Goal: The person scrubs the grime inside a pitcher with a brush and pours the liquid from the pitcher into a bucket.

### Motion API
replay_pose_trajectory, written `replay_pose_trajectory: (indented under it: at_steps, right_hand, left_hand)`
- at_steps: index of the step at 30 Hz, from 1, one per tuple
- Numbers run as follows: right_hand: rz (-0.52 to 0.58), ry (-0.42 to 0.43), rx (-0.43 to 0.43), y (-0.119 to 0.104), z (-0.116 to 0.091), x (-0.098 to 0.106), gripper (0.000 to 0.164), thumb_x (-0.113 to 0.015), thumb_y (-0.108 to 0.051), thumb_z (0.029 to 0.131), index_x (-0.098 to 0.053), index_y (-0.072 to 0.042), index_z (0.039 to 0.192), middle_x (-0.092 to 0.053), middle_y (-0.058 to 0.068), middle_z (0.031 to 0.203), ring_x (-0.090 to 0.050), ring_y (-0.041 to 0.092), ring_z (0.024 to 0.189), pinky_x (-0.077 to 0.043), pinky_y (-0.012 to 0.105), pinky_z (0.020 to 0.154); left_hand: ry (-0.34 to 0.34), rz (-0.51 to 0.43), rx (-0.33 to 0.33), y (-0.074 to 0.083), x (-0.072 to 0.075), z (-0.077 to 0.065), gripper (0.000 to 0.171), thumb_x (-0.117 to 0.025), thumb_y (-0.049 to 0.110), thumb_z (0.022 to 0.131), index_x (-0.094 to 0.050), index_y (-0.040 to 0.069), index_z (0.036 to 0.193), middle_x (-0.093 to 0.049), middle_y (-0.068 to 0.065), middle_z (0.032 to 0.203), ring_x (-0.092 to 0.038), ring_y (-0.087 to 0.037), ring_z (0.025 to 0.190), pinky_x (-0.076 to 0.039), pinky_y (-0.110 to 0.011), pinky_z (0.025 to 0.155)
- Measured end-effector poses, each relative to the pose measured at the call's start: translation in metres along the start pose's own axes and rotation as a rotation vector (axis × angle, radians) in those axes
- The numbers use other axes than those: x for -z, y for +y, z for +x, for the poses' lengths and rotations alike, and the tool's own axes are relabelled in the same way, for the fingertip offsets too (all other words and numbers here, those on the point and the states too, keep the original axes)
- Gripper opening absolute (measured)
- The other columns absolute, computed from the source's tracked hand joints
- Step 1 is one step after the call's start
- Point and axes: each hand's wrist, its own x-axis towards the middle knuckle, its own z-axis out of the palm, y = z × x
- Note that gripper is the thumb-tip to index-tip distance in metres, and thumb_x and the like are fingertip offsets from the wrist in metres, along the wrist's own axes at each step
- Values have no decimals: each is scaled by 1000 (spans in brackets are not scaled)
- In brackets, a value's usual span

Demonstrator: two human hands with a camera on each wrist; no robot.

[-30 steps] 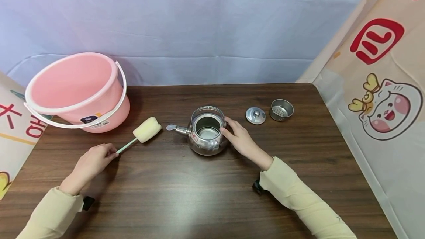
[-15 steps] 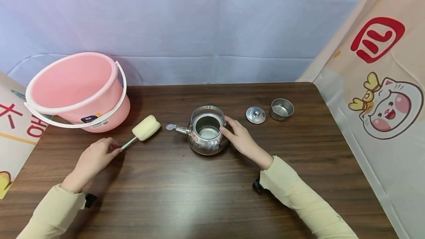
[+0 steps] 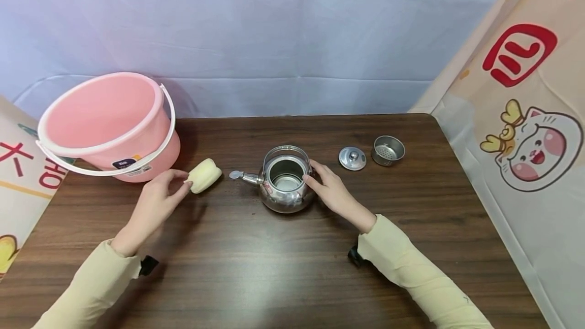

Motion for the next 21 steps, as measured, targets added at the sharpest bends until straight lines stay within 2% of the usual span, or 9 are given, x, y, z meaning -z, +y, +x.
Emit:
replay_pose_trajectory:
  at_steps: [6, 13, 17, 21]
  right_hand:
    - [0, 6, 3, -1, 0, 0, 53, -45, -31, 95, -34, -2, 138, -36, 20, 139, -32, 33, 129, -26, 49, 102]
    - [6, 1, -1, -1, 0, 1, 54, -45, -33, 95, -34, -3, 139, -37, 20, 138, -34, 33, 127, -28, 49, 101]
    - [-1, 1, -6, 0, 0, 1, 54, -45, -33, 95, -33, -2, 139, -38, 21, 138, -36, 34, 126, -29, 49, 100]
    - [6, 1, -10, -1, 1, 1, 53, -46, -31, 95, -34, -3, 138, -39, 20, 136, -40, 33, 123, -31, 49, 99]
  left_hand:
    - [-90, -200, 39, 21, -15, 9, 37, -62, 26, 86, -55, -1, 111, -60, -16, 106, -60, -27, 91, -49, -41, 78]
    - [-116, -289, 50, 35, -34, 17, 39, -63, 27, 85, -53, 0, 112, -58, -16, 108, -58, -29, 98, -47, -41, 83]
    - [-164, -342, 115, 40, -44, 22, 46, -62, 31, 86, -50, 0, 118, -55, -17, 115, -55, -28, 103, -44, -41, 87]
    - [-191, -419, 165, 47, -51, 26, 48, -61, 32, 87, -49, 1, 121, -56, -16, 116, -56, -26, 103, -45, -39, 87]
